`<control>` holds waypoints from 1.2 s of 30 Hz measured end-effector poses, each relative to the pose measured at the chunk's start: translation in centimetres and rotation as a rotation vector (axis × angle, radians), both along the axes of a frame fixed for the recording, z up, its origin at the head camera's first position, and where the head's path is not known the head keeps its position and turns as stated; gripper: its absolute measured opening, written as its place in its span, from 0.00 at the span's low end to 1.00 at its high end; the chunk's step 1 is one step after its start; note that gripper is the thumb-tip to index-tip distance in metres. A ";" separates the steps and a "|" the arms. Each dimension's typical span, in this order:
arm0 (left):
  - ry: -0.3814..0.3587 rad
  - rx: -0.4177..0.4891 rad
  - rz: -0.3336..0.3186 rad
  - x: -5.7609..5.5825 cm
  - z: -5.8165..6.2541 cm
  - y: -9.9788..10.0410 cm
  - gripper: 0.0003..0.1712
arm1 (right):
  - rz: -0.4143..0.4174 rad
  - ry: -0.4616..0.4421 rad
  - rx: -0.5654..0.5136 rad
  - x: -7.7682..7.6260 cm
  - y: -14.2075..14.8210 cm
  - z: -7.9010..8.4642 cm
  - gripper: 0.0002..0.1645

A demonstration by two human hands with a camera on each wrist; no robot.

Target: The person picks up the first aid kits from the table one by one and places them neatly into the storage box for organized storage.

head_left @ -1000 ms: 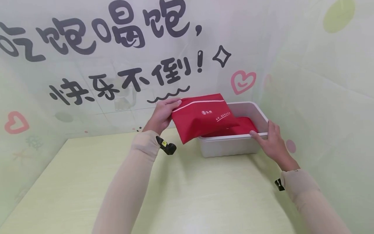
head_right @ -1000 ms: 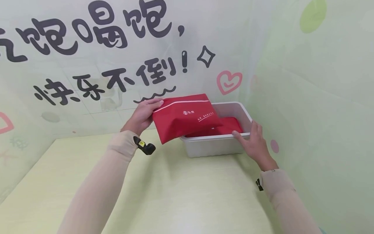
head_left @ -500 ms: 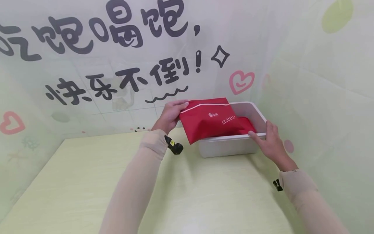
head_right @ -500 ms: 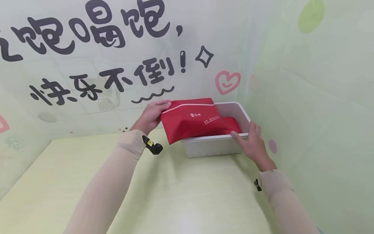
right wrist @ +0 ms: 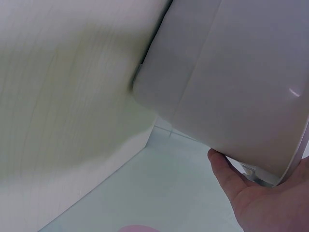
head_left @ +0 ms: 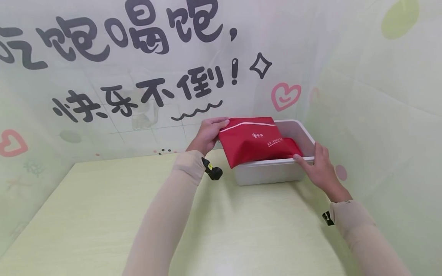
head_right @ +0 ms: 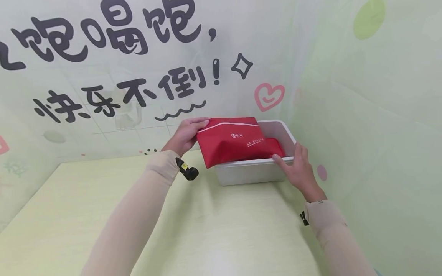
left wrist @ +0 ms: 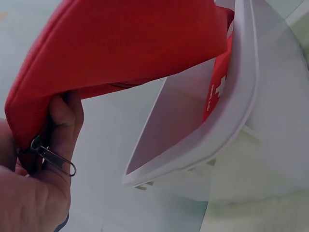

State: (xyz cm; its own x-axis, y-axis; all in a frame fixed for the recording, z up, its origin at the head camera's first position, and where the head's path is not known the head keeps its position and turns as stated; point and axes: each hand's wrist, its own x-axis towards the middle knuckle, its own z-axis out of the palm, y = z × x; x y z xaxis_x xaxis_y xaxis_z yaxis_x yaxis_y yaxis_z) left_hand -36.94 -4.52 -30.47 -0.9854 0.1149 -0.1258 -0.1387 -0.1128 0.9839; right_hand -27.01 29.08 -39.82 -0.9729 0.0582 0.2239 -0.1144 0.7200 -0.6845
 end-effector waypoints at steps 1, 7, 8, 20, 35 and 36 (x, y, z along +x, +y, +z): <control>-0.003 -0.001 -0.001 -0.1 0.0 0.1 0.21 | 0.000 -0.001 0.000 0.0 0.0 0.0 0.60; -0.014 0.001 -0.004 -0.5 -0.2 1.0 0.21 | -0.003 -0.009 -0.001 0.0 0.1 0.0 0.60; -0.016 -0.002 -0.005 -0.6 -0.2 1.2 0.21 | -0.003 -0.010 -0.001 0.0 0.2 0.0 0.60; -0.012 -0.037 -0.037 -0.9 -0.1 2.7 0.21 | -0.017 -0.023 0.006 0.0 0.5 0.0 0.61; -0.031 -0.060 -0.031 -1.1 -0.2 4.2 0.20 | -0.007 -0.005 -0.026 -0.3 0.2 -0.2 0.61; -0.029 -0.060 -0.028 -1.2 -0.2 4.3 0.20 | -0.008 -0.003 -0.023 -0.3 0.3 -0.2 0.61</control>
